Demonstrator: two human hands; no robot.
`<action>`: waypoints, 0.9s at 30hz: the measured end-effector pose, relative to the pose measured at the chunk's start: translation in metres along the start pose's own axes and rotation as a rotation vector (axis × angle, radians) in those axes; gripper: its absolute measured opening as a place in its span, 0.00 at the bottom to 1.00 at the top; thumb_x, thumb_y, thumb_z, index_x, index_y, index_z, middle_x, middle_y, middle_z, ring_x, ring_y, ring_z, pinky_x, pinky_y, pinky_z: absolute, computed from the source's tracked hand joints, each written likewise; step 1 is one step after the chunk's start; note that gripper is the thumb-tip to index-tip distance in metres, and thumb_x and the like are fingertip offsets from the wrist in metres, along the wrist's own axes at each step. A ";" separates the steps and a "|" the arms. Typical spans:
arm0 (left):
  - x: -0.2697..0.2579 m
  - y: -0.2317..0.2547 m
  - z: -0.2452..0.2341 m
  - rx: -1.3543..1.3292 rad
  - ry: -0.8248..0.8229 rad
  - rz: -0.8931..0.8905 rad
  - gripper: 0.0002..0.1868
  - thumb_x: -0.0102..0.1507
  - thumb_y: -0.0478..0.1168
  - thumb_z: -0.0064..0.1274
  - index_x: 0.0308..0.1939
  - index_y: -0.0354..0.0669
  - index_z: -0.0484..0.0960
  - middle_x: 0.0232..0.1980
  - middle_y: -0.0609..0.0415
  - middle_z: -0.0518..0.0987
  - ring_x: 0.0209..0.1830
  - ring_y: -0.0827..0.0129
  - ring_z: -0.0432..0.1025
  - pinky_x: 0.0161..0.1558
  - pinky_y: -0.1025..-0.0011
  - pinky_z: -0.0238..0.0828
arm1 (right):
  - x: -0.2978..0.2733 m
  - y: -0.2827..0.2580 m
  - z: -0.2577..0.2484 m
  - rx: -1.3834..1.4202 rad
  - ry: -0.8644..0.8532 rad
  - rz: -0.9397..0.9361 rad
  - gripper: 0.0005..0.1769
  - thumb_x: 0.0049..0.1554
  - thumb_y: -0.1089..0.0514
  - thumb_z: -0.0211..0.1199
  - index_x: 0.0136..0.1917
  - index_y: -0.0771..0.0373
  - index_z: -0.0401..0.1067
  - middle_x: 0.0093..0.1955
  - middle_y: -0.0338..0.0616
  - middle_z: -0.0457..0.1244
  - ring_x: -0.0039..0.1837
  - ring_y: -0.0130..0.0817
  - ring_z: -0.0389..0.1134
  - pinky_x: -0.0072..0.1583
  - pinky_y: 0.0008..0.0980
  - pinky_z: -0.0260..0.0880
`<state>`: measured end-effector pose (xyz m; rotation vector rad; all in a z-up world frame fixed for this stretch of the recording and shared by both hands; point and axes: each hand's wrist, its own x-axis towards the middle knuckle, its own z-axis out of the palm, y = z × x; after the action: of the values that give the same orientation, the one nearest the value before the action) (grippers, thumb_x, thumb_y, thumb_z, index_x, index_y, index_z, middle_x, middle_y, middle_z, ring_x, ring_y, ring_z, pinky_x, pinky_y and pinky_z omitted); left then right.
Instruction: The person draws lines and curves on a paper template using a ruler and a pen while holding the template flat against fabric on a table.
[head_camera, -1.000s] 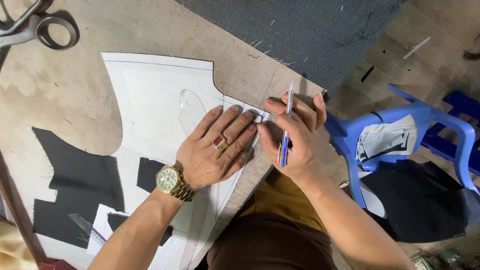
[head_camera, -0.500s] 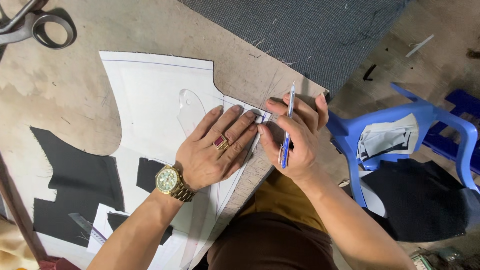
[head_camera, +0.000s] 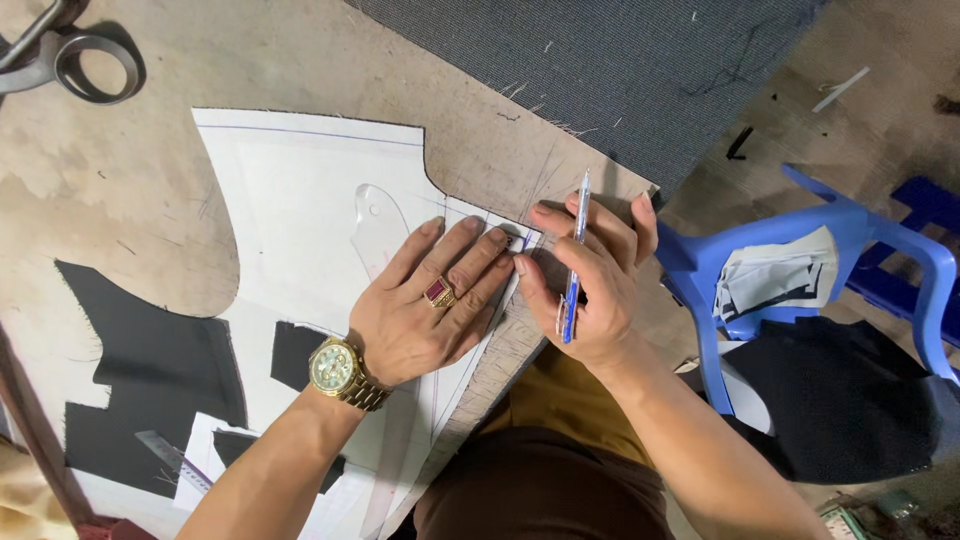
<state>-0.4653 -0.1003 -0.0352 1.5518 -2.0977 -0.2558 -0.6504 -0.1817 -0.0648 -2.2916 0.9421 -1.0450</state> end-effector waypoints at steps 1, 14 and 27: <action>0.000 0.000 0.000 0.003 -0.002 0.000 0.21 0.68 0.43 0.43 0.63 0.45 0.80 0.69 0.48 0.77 0.69 0.54 0.71 0.72 0.53 0.59 | -0.001 0.000 0.000 -0.015 0.000 0.005 0.14 0.59 0.56 0.70 0.50 0.63 0.68 0.57 0.50 0.72 0.62 0.53 0.70 0.74 0.62 0.42; 0.001 0.000 -0.001 0.006 -0.016 -0.009 0.21 0.68 0.44 0.43 0.63 0.45 0.80 0.69 0.48 0.77 0.69 0.55 0.71 0.72 0.53 0.60 | 0.000 0.001 -0.001 -0.013 -0.015 0.005 0.14 0.59 0.56 0.69 0.51 0.63 0.67 0.56 0.50 0.72 0.61 0.52 0.69 0.73 0.60 0.43; 0.001 0.000 0.001 0.021 -0.017 -0.003 0.22 0.68 0.44 0.42 0.64 0.45 0.79 0.69 0.49 0.77 0.69 0.56 0.70 0.73 0.54 0.59 | -0.001 0.002 0.000 -0.002 -0.007 0.004 0.12 0.60 0.58 0.67 0.51 0.62 0.66 0.56 0.51 0.72 0.61 0.52 0.70 0.74 0.61 0.40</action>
<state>-0.4660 -0.1017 -0.0354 1.5706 -2.1180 -0.2499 -0.6515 -0.1824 -0.0671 -2.2926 0.9445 -1.0347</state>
